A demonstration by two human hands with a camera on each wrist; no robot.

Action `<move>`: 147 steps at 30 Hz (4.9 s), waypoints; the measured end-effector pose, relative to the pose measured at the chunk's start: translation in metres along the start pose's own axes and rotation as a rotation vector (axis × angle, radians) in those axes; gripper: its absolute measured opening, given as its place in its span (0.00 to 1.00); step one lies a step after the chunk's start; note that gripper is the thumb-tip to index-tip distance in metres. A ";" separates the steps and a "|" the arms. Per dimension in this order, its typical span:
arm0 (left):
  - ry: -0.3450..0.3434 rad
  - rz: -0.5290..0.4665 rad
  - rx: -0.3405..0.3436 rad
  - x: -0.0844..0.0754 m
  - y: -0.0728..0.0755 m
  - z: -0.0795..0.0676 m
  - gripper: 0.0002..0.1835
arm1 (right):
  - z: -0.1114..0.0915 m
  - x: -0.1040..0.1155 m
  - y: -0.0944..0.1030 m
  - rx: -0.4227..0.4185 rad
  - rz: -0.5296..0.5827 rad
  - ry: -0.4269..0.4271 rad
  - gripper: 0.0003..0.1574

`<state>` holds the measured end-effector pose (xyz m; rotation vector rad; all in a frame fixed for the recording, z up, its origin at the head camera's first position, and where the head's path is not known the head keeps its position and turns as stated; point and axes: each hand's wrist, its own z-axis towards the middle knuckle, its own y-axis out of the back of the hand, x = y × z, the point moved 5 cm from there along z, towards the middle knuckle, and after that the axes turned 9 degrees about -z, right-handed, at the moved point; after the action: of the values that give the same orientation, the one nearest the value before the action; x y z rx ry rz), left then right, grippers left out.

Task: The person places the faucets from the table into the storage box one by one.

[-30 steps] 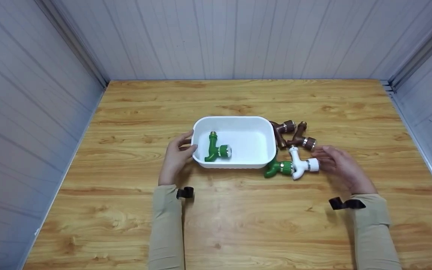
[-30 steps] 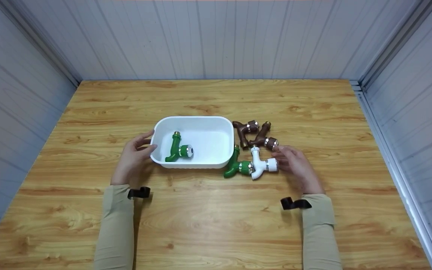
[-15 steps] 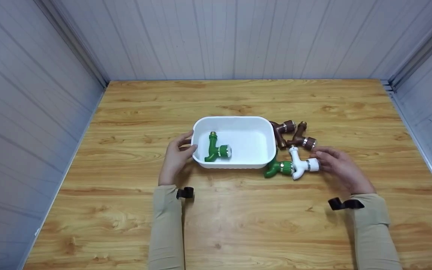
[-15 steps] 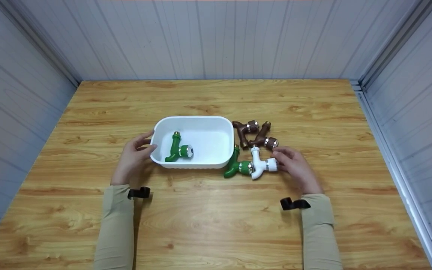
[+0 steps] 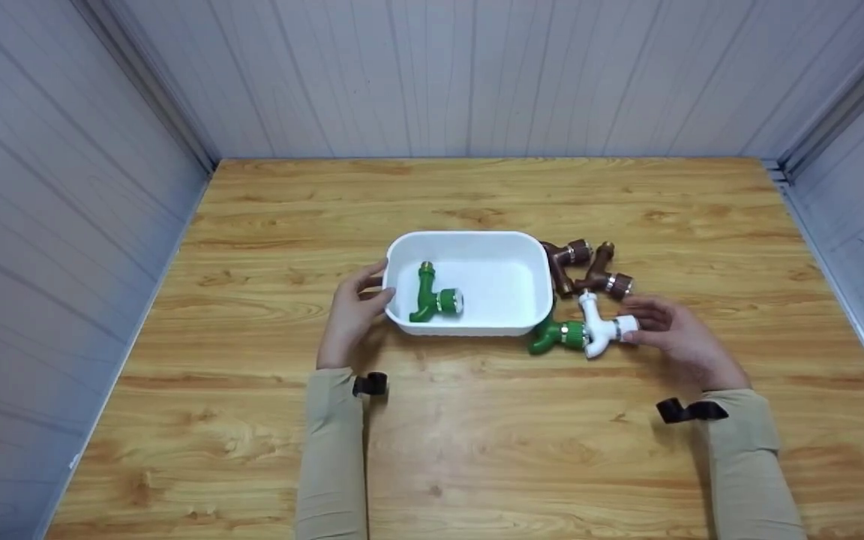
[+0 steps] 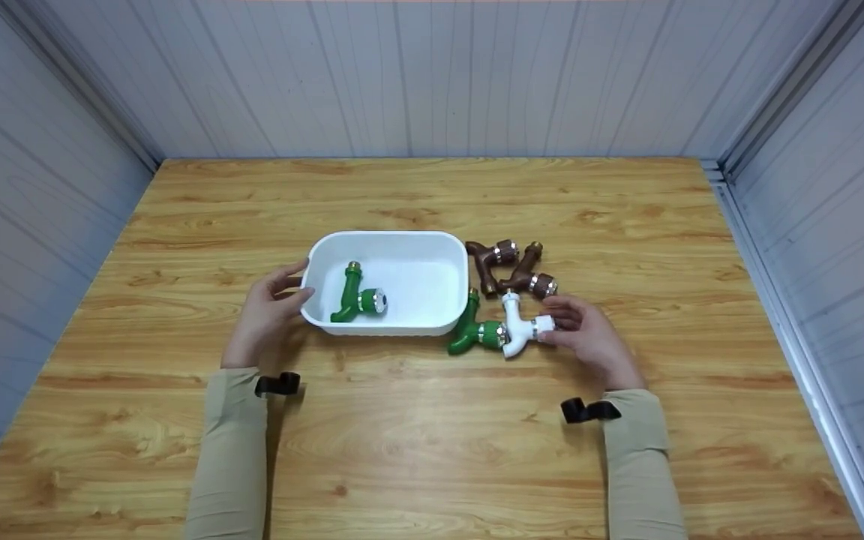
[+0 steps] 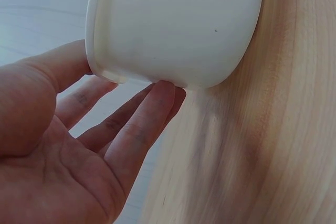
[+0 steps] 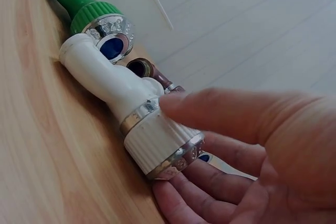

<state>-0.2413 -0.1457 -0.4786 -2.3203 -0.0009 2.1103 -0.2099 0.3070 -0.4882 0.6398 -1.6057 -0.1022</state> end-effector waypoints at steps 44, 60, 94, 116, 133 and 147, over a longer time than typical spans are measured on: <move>-0.007 0.030 -0.017 -0.002 -0.001 -0.001 0.24 | -0.007 0.005 0.000 -0.051 0.008 0.007 0.37; -0.005 0.035 -0.020 -0.003 -0.001 -0.001 0.24 | -0.010 0.007 0.001 -0.044 0.017 -0.057 0.34; -0.011 0.024 -0.018 -0.001 0.000 0.001 0.24 | -0.026 0.016 0.013 -0.106 0.049 -0.095 0.33; 0.014 0.040 -0.024 -0.002 -0.001 0.000 0.24 | -0.017 0.041 0.009 -0.168 0.207 -0.028 0.29; -0.024 -0.015 0.019 -0.027 -0.007 -0.015 0.24 | -0.002 0.066 -0.004 -0.174 0.311 0.039 0.27; 0.001 0.025 -0.014 -0.003 -0.001 -0.002 0.24 | 0.008 0.080 -0.013 -0.157 0.350 0.075 0.27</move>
<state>-0.2394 -0.1451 -0.4755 -2.3413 0.0137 2.1283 -0.2135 0.2570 -0.4237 0.2331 -1.5956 0.0535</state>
